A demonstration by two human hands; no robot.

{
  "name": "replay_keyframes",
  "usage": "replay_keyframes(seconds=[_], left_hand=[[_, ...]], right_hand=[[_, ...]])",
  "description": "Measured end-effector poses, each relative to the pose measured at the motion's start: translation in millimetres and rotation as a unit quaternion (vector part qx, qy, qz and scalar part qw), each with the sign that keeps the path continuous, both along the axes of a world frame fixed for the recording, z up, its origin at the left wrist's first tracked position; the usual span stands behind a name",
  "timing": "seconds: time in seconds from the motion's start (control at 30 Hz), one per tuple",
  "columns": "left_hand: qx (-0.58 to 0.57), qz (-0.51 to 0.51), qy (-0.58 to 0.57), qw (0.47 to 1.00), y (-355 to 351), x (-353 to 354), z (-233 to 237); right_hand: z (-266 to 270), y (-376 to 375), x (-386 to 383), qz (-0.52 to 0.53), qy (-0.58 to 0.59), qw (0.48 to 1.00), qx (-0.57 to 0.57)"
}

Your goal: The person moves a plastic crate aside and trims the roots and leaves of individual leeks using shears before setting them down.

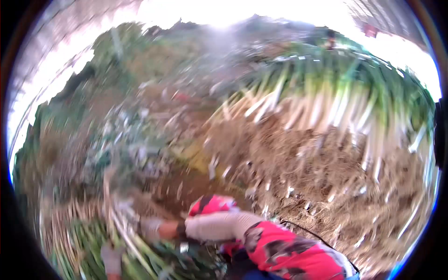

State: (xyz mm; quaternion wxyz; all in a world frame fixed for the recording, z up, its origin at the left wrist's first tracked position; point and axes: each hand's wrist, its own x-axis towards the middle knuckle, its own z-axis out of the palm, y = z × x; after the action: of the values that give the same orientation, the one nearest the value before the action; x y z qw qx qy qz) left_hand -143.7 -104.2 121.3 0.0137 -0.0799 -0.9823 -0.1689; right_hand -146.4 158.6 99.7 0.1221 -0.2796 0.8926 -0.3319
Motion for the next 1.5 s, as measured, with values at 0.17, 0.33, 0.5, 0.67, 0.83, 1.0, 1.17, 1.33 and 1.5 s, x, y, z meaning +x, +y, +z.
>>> replay_keyframes(seconds=[0.17, 0.33, 0.5, 0.67, 0.83, 1.0, 1.17, 1.33, 1.5], left_hand=[[0.085, 0.219, -0.138, 0.962, 26.1, 43.8, -131.4], [0.321, 0.324, -0.113, 0.883, 44.7, 88.9, -169.9], [0.203, 0.305, -0.104, 0.924, 77.1, 105.1, -129.5], [0.163, 0.3, -0.137, 0.93, 80.4, 104.1, -115.4], [0.278, 0.279, -0.09, 0.915, 53.5, 101.8, -152.3], [0.232, 0.232, -0.063, 0.943, 21.8, 95.9, -133.1], [0.003, 0.215, -0.115, 0.97, 10.6, 86.8, -76.2], [-0.106, 0.225, -0.107, 0.963, 52.3, 102.9, -59.9], [-0.132, 0.175, -0.104, 0.97, 89.6, 114.5, -91.1]], right_hand=[[-25.7, 35.9, 24.0, 0.057, -0.068, 0.996, 0.001], [-21.9, 26.1, 89.5, 0.092, -0.121, 0.978, 0.14], [-9.5, 31.3, 102.5, 0.064, -0.129, 0.972, 0.187], [-21.6, 40.5, 128.9, 0.046, -0.152, 0.96, 0.231], [-20.4, 33.8, 130.5, -0.019, -0.151, 0.967, 0.203], [-27.7, 25.0, 149.4, 0.052, -0.101, 0.967, 0.229], [-20.0, 29.1, 157.8, 0.059, -0.101, 0.972, 0.204], [-27.2, 33.0, 147.9, 0.008, -0.088, 0.983, 0.159], [-30.8, 19.6, 139.7, 0.025, -0.099, 0.979, 0.178]])
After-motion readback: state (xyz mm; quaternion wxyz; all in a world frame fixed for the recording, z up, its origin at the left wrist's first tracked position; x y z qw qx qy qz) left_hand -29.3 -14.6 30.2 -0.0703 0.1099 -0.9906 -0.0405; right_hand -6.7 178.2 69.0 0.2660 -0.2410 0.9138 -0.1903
